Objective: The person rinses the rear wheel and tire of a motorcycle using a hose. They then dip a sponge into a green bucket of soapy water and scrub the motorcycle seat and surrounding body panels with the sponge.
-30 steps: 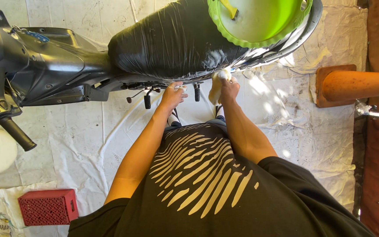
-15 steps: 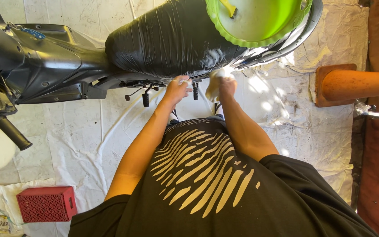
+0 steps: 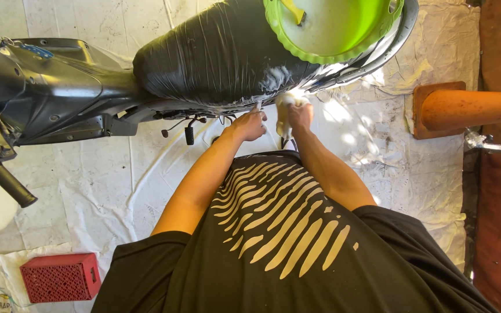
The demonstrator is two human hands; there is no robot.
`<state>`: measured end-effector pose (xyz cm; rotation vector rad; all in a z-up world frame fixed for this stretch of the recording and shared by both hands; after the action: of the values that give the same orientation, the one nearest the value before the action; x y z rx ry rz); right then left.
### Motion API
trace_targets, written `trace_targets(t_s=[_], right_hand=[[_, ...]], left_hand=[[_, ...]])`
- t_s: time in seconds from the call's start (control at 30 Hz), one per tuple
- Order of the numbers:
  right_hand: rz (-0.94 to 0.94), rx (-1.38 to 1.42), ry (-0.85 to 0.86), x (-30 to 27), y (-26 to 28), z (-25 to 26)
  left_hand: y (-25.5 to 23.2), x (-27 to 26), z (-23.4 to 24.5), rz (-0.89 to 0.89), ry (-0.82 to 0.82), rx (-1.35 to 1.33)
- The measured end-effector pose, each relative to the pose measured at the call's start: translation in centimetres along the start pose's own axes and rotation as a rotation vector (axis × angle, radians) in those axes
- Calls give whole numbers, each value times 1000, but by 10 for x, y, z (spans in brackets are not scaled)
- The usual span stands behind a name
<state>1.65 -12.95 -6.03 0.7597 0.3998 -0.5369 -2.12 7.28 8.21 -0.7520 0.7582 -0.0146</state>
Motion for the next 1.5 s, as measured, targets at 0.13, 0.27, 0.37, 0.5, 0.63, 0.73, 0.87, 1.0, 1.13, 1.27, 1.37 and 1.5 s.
trace_targets(t_s=[0.13,0.27,0.37,0.5,0.63,0.73,0.87,1.0,1.13,1.27,1.37,1.5], right_hand=[[259,-461,-246,26,-17,8],[84,-159,-25,-16,17,15],[88,-100,81,-14,28,4],[-10,-42,-36,-9,22,30],[-6,-97,-38,-15,28,29],[81,-157,10,-13,33,13],[-33,-140,-29,-11,17,23],[576,-1642,135,-6,19,25],[-52,-240,-11,-7,15,30],[-97,-317,-8,-7,9,29],[741,-1863,-85,4,3,8],[-43,-286,83,-38,48,22]], left_hand=[[-21,-15,16,96,78,147],[6,2,-8,180,114,176],[-22,-22,14,209,117,216],[-25,-23,19,232,105,211],[-31,-27,18,242,108,213],[-35,-27,22,240,88,205],[-32,-24,21,253,89,188],[-19,-14,11,256,93,189],[5,3,-3,250,77,181],[-18,-13,13,257,82,171],[-16,-14,14,258,70,162],[-24,-29,24,257,57,138]])
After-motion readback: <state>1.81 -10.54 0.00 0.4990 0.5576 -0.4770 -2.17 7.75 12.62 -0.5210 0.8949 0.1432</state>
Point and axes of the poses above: each hand's wrist, its own x-axis towards the middle knuckle, its own z-axis out of the back of the hand, y = z × x, the point moved 2 cm from there along x, towards the middle knuckle, and after that the axes turned 11 degrees about -x, right-handed, at the moved point
